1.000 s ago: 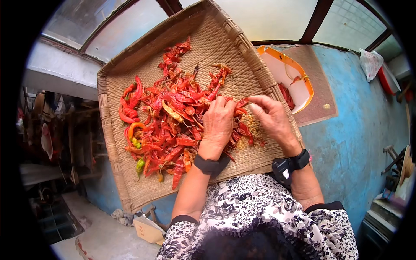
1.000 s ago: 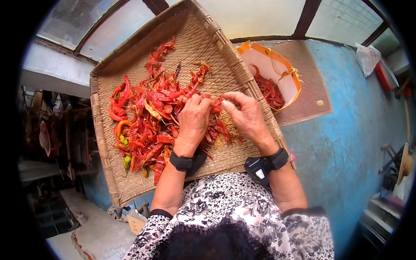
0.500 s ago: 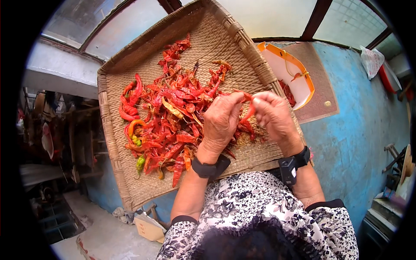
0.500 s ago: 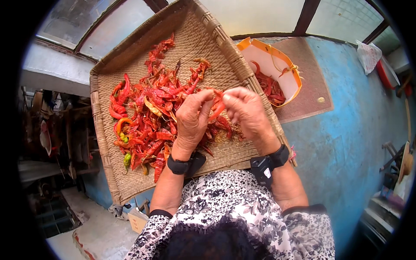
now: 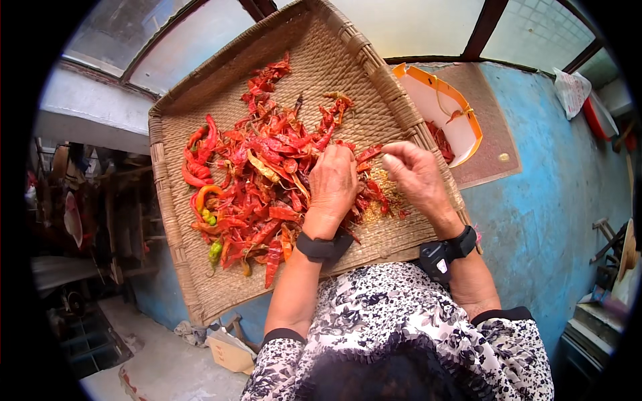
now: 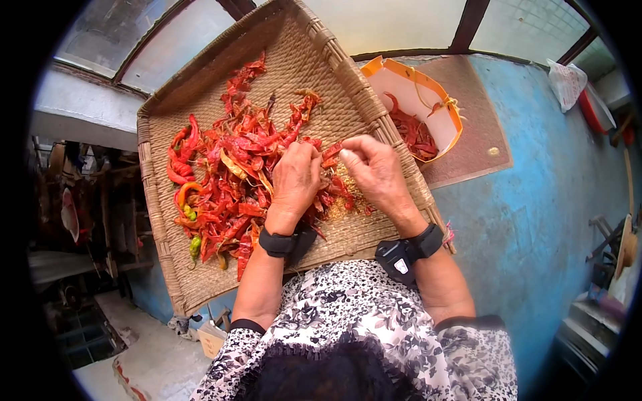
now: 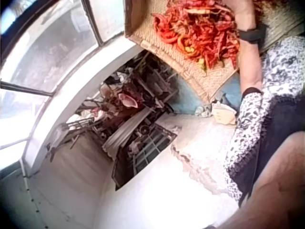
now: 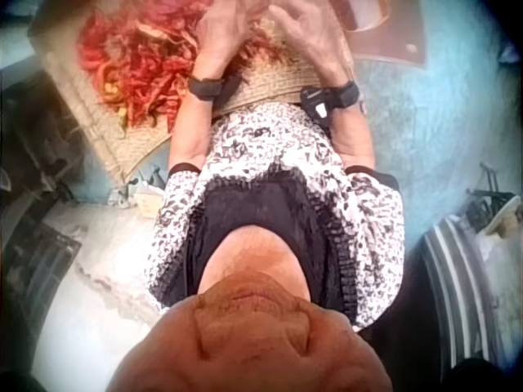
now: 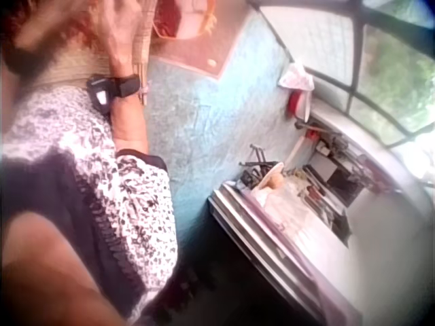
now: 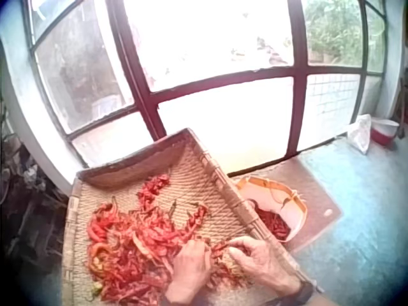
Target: Manually deseed and clean dried red and green chilies on a woven tray.
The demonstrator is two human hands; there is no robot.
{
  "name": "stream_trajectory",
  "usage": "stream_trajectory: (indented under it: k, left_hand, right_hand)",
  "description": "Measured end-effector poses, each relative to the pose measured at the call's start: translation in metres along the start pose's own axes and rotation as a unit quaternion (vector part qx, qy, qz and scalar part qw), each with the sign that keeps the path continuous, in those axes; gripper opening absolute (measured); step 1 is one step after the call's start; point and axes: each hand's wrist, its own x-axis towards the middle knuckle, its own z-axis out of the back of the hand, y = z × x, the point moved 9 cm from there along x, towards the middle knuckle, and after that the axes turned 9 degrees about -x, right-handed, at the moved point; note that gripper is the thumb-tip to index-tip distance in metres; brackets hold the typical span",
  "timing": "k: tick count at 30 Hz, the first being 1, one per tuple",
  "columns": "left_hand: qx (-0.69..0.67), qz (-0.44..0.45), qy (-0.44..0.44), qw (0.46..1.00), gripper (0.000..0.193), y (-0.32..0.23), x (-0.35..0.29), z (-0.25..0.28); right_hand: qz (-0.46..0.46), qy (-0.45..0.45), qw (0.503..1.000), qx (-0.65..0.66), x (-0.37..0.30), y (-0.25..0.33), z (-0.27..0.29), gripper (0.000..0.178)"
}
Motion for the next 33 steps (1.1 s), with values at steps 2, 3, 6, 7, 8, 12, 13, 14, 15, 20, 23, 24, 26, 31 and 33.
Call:
stream_trajectory:
  k: [2, 3, 6, 7, 8, 12, 13, 14, 15, 20, 23, 24, 26, 31, 33]
  left_hand:
    - [-0.020, 0.022, -0.011, 0.999, 0.011, 0.004, -0.001, 0.004]
    - [-0.015, 0.007, -0.001, 1.000, 0.012, 0.001, -0.001, 0.003]
    - [0.018, -0.016, 0.014, 1.000, 0.013, 0.000, -0.001, -0.003]
    - [0.044, -0.024, 0.019, 0.999, 0.014, 0.000, -0.001, -0.006]
    - [0.070, -0.033, 0.024, 0.997, 0.015, -0.001, -0.001, -0.009]
    - [0.050, -0.022, 0.016, 0.998, 0.007, 0.001, 0.000, 0.001]
    - [0.002, 0.004, -0.005, 1.000, 0.007, 0.002, 0.000, 0.008]
    - [-0.046, 0.032, -0.026, 0.998, 0.006, 0.002, -0.001, 0.016]
    - [-0.115, 0.052, -0.027, 0.992, 0.009, 0.002, -0.002, 0.019]
    - [-0.274, 0.035, 0.036, 0.961, 0.009, -0.019, -0.001, 0.018]
    - [-0.306, 0.056, 0.033, 0.950, 0.009, -0.019, -0.002, 0.019]
    - [-0.307, 0.056, 0.033, 0.950, 0.009, -0.019, -0.002, 0.019]
    - [-0.207, -0.003, 0.059, 0.977, 0.010, -0.026, -0.007, 0.016]
    - [-0.050, -0.113, 0.124, 0.985, 0.015, -0.045, -0.024, -0.007]
    - [-0.036, -0.129, 0.096, 0.986, 0.015, -0.044, -0.026, -0.005]
  right_hand:
    - [0.058, -0.001, 0.993, -0.100, -0.003, 0.010, -0.005, 0.021]
    - [0.067, -0.004, 0.991, -0.115, -0.003, 0.009, -0.007, 0.021]
    - [0.074, -0.008, 0.989, -0.126, -0.002, 0.012, -0.009, 0.021]
    - [0.071, -0.009, 0.990, -0.124, -0.002, 0.013, -0.009, 0.021]
    - [0.072, -0.009, 0.990, -0.124, -0.002, 0.014, -0.008, 0.021]
    - [0.057, -0.013, 0.989, -0.133, -0.002, 0.008, -0.003, 0.022]
    - [0.050, -0.008, 0.991, -0.120, -0.001, 0.004, -0.003, 0.023]
    - [0.050, -0.007, 0.992, -0.119, -0.001, 0.004, -0.005, 0.023]
    - [0.052, -0.010, 0.994, -0.096, -0.001, 0.005, -0.005, 0.023]
    - [0.131, -0.032, 0.991, -0.015, 0.004, 0.018, -0.009, 0.018]
    - [0.108, -0.024, 0.993, -0.032, 0.006, 0.024, -0.002, 0.012]
    - [0.107, -0.024, 0.993, -0.033, 0.006, 0.029, 0.003, 0.012]
    - [0.006, -0.046, 0.995, 0.088, 0.011, 0.015, 0.021, 0.016]
    - [-0.057, -0.100, 0.862, 0.493, 0.019, -0.003, 0.045, 0.025]
    - [-0.086, -0.098, 0.871, 0.474, 0.016, -0.011, 0.038, 0.029]
